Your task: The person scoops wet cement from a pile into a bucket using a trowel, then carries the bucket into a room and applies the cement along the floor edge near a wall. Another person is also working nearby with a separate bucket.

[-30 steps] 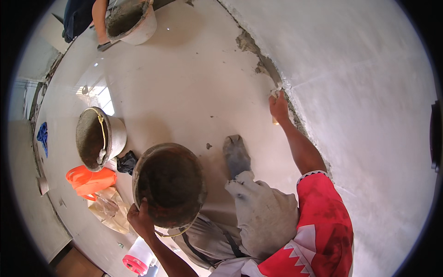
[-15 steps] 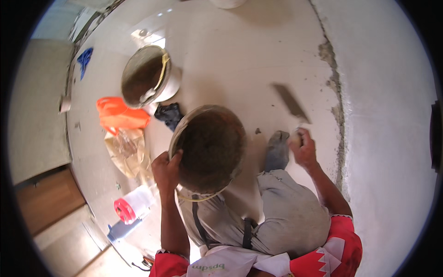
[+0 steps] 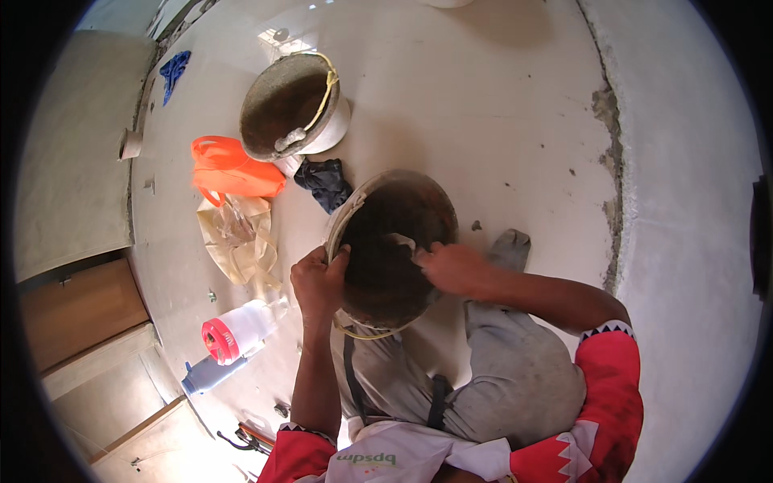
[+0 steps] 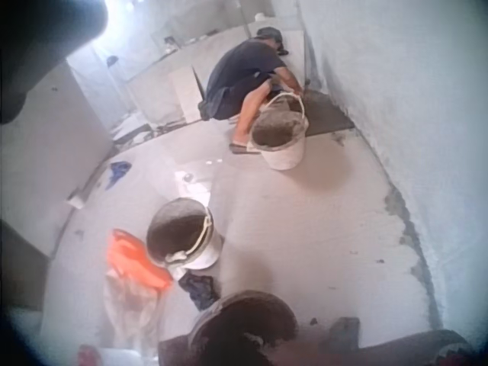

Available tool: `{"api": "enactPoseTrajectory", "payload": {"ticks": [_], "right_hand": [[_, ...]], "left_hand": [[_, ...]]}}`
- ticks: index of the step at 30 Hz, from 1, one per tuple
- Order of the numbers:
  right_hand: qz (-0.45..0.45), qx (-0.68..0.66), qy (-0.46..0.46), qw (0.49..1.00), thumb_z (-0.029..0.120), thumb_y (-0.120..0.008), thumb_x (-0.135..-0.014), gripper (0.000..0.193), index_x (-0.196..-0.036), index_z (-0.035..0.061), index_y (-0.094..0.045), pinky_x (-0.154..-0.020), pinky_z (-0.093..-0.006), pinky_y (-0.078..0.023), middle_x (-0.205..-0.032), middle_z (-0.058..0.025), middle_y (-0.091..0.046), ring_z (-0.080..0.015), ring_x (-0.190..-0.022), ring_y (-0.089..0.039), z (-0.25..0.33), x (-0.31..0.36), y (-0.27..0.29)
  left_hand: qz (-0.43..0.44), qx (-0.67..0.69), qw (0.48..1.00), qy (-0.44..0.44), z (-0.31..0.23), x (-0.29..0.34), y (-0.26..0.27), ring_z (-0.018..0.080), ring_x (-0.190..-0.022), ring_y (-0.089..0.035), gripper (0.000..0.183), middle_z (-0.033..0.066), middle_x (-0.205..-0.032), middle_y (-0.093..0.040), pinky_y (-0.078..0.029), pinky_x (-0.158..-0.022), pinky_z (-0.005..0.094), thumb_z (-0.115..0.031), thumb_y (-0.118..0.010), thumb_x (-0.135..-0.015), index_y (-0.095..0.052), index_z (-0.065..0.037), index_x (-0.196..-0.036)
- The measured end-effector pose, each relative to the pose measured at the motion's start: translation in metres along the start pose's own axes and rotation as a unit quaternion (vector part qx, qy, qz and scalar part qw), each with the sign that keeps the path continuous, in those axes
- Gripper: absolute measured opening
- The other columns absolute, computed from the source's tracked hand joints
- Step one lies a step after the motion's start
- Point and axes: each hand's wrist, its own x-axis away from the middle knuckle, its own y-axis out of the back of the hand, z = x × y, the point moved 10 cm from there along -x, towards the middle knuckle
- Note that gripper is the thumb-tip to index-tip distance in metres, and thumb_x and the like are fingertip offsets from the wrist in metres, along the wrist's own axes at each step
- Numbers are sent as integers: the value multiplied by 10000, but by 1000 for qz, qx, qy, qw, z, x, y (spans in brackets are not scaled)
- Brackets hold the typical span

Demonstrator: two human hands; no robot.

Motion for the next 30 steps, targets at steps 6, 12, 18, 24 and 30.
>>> {"api": "enactPoseTrajectory", "payload": {"ticks": [6, 12, 18, 24, 30], "right_hand": [[90, -116, -42, 988, 270, -553, -931, 362, -1212, 43, -563, -771, -514, -516, -932, -222, -650, -425, -856, -640, -22, 10, -6], [-16, -72, -79, 994, 299, -560, -921, 396, -1205, 23, -580, -800, -513, -503, -879, -233, -663, -436, -894, -635, -29, 10, 17], [138, -175, -7, 975, 316, -562, -905, 389, -1118, -3, -632, -773, -448, -532, -896, -242, -675, -378, -850, -666, -6, -3, -29], [279, -386, -99, 873, 387, -582, -927, 433, -1149, 15, -603, -660, -323, -537, -834, -94, -648, -170, -661, -657, -21, 31, -25], [172, -427, -128, 878, 347, -737, -833, 545, -1232, 26, -551, -593, -278, -520, -842, -52, -624, -116, -624, -618, -47, 61, 7]], "left_hand": [[1, -5, 1000, -10, 7, -6, -1, 140, -466, -357, 335, 118, -468, -422, -367, -487, 352, -272, -732, -804, -621, 23, -691], [8, 31, 999, 7, 8, -5, -5, 162, -441, -360, 333, 130, -469, -428, -372, -485, 357, -275, -734, -803, -624, 25, -710], [-8, -6, 1000, -14, -9, 0, -5, 317, -465, -525, 324, 181, -513, -512, -423, -522, 391, -291, -734, -798, -639, 9, -723], [3, -45, 999, -17, -8, -3, -2, 259, -473, -543, 286, 168, -535, -549, -444, -552, 382, -283, -728, -800, -701, 1, -821], [0, 27, 999, -26, -3, -9, 8, 151, -475, -483, 338, 105, -501, -521, -401, -501, 366, -259, -727, -791, -624, 37, -663]]}}
